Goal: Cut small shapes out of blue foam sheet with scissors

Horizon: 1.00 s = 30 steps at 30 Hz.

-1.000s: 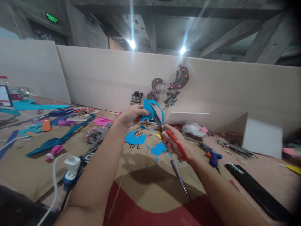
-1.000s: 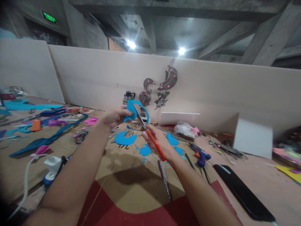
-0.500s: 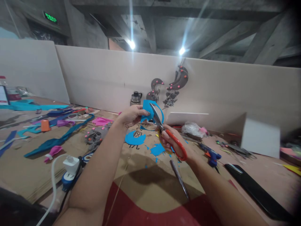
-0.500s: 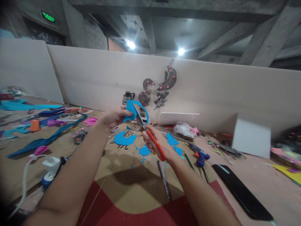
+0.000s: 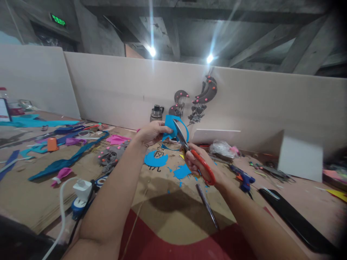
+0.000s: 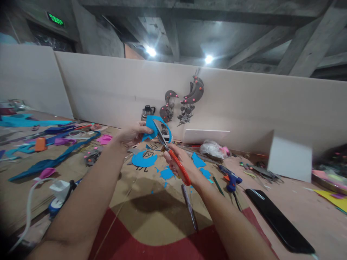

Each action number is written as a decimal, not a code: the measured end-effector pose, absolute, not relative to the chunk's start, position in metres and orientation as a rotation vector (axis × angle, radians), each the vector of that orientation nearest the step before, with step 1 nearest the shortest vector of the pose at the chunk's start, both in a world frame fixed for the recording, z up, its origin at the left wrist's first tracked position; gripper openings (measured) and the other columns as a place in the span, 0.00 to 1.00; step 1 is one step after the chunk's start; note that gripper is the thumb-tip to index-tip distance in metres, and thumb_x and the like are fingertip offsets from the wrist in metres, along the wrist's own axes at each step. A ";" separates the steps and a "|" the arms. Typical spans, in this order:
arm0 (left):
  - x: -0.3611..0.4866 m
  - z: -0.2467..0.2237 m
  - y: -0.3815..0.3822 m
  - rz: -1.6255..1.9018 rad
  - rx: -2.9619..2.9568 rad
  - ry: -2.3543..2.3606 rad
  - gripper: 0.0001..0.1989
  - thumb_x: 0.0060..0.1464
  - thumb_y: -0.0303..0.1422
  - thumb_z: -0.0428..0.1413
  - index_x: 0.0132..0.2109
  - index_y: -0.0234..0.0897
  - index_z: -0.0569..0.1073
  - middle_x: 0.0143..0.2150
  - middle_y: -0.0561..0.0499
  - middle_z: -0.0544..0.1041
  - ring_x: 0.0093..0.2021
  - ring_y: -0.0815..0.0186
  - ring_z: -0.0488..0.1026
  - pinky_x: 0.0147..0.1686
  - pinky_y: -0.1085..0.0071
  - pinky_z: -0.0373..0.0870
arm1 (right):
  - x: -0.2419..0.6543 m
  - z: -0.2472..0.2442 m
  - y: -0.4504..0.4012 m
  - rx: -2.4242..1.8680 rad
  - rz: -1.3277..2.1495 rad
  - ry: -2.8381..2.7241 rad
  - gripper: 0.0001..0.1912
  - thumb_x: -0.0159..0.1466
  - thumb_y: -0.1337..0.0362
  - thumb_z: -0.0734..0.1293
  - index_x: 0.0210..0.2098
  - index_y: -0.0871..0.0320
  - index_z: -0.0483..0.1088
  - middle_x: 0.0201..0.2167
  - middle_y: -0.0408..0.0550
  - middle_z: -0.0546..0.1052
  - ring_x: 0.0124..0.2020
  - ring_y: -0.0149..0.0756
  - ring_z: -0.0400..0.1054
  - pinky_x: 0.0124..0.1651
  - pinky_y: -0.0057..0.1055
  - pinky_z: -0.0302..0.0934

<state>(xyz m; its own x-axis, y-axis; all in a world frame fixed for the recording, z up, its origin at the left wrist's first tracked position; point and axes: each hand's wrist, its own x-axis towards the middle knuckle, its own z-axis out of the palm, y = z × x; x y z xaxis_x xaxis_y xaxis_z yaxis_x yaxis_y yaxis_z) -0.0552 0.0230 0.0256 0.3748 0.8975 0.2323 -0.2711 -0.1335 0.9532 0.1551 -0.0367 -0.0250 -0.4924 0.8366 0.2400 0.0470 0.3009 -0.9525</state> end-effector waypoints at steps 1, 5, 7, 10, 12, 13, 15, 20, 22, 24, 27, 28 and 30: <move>-0.055 0.025 0.023 1.133 1.330 0.632 0.05 0.38 0.24 0.61 0.28 0.30 0.74 0.25 0.49 0.76 0.24 0.71 0.70 0.25 0.74 0.66 | 0.155 -0.025 -0.037 -0.813 1.256 -1.789 0.20 0.62 0.45 0.65 0.38 0.55 0.60 0.22 0.34 0.57 0.15 0.20 0.48 0.14 0.18 0.46; -0.056 0.025 0.024 1.144 1.342 0.638 0.04 0.39 0.23 0.61 0.28 0.30 0.74 0.25 0.49 0.76 0.24 0.71 0.71 0.25 0.74 0.67 | 0.155 -0.024 -0.037 -0.844 1.231 -1.790 0.20 0.62 0.46 0.66 0.35 0.55 0.59 0.21 0.34 0.57 0.15 0.20 0.48 0.14 0.17 0.47; -0.056 0.025 0.024 1.148 1.350 0.639 0.04 0.40 0.23 0.60 0.28 0.30 0.74 0.25 0.50 0.75 0.23 0.72 0.70 0.25 0.75 0.66 | 0.154 -0.023 -0.038 -0.842 1.234 -1.778 0.20 0.62 0.46 0.66 0.32 0.55 0.58 0.21 0.34 0.56 0.15 0.20 0.48 0.14 0.17 0.45; -0.056 0.025 0.024 1.142 1.349 0.637 0.04 0.39 0.23 0.60 0.28 0.30 0.74 0.24 0.50 0.75 0.22 0.72 0.70 0.24 0.74 0.67 | 0.152 -0.023 -0.039 -0.848 1.242 -1.756 0.21 0.61 0.46 0.66 0.32 0.55 0.58 0.20 0.34 0.55 0.15 0.19 0.47 0.14 0.17 0.44; -0.056 0.026 0.023 1.141 1.341 0.636 0.05 0.39 0.23 0.60 0.28 0.30 0.74 0.24 0.50 0.75 0.23 0.72 0.70 0.24 0.74 0.67 | 0.152 -0.024 -0.039 -0.857 1.223 -1.750 0.21 0.61 0.45 0.66 0.33 0.55 0.59 0.20 0.34 0.55 0.15 0.19 0.47 0.13 0.17 0.44; -0.055 0.026 0.022 1.142 1.338 0.636 0.05 0.39 0.23 0.61 0.28 0.30 0.74 0.24 0.51 0.75 0.23 0.71 0.71 0.24 0.74 0.68 | 0.152 -0.025 -0.039 -0.862 1.207 -1.753 0.21 0.61 0.45 0.66 0.34 0.55 0.60 0.20 0.34 0.55 0.14 0.20 0.47 0.13 0.18 0.45; -0.055 0.027 0.022 1.147 1.336 0.638 0.05 0.38 0.23 0.61 0.28 0.30 0.74 0.24 0.51 0.75 0.23 0.71 0.71 0.24 0.75 0.68 | 0.153 -0.026 -0.038 -0.873 1.173 -1.767 0.20 0.61 0.45 0.66 0.35 0.55 0.60 0.20 0.34 0.56 0.14 0.20 0.47 0.13 0.18 0.46; -0.055 0.026 0.022 1.151 1.318 0.638 0.06 0.37 0.23 0.61 0.28 0.30 0.73 0.24 0.51 0.75 0.22 0.72 0.71 0.24 0.75 0.69 | 0.153 -0.027 -0.038 -0.894 1.149 -1.770 0.20 0.62 0.46 0.66 0.34 0.55 0.60 0.19 0.33 0.57 0.14 0.20 0.48 0.14 0.19 0.47; -0.055 0.026 0.023 1.148 1.312 0.642 0.06 0.38 0.23 0.61 0.28 0.30 0.73 0.24 0.51 0.75 0.22 0.72 0.71 0.25 0.75 0.69 | 0.152 -0.027 -0.039 -0.919 1.147 -1.754 0.20 0.61 0.45 0.66 0.34 0.55 0.61 0.18 0.34 0.57 0.14 0.21 0.48 0.13 0.18 0.47; -0.055 0.025 0.023 1.148 1.310 0.645 0.06 0.38 0.23 0.61 0.28 0.31 0.73 0.24 0.51 0.76 0.23 0.72 0.72 0.24 0.74 0.69 | 0.151 -0.027 -0.040 -0.949 1.142 -1.738 0.20 0.61 0.45 0.66 0.34 0.55 0.61 0.18 0.34 0.57 0.13 0.21 0.48 0.12 0.19 0.47; -0.054 0.025 0.022 1.155 1.303 0.646 0.07 0.37 0.23 0.62 0.28 0.31 0.73 0.24 0.52 0.75 0.23 0.71 0.71 0.23 0.74 0.68 | 0.150 -0.027 -0.040 -0.971 1.144 -1.727 0.19 0.61 0.45 0.66 0.34 0.55 0.62 0.18 0.34 0.58 0.13 0.21 0.49 0.11 0.19 0.47; -0.054 0.025 0.022 1.157 1.298 0.646 0.07 0.37 0.23 0.62 0.28 0.31 0.73 0.24 0.52 0.75 0.22 0.72 0.71 0.23 0.74 0.68 | 0.150 -0.027 -0.040 -0.972 1.145 -1.724 0.19 0.61 0.45 0.66 0.34 0.55 0.62 0.18 0.34 0.58 0.13 0.21 0.49 0.11 0.19 0.47; -0.053 0.025 0.023 1.156 1.291 0.646 0.06 0.38 0.23 0.62 0.28 0.31 0.73 0.23 0.52 0.74 0.22 0.72 0.70 0.23 0.75 0.67 | 0.150 -0.028 -0.039 -0.964 1.151 -1.727 0.20 0.61 0.45 0.66 0.35 0.55 0.62 0.18 0.34 0.59 0.12 0.21 0.50 0.10 0.18 0.47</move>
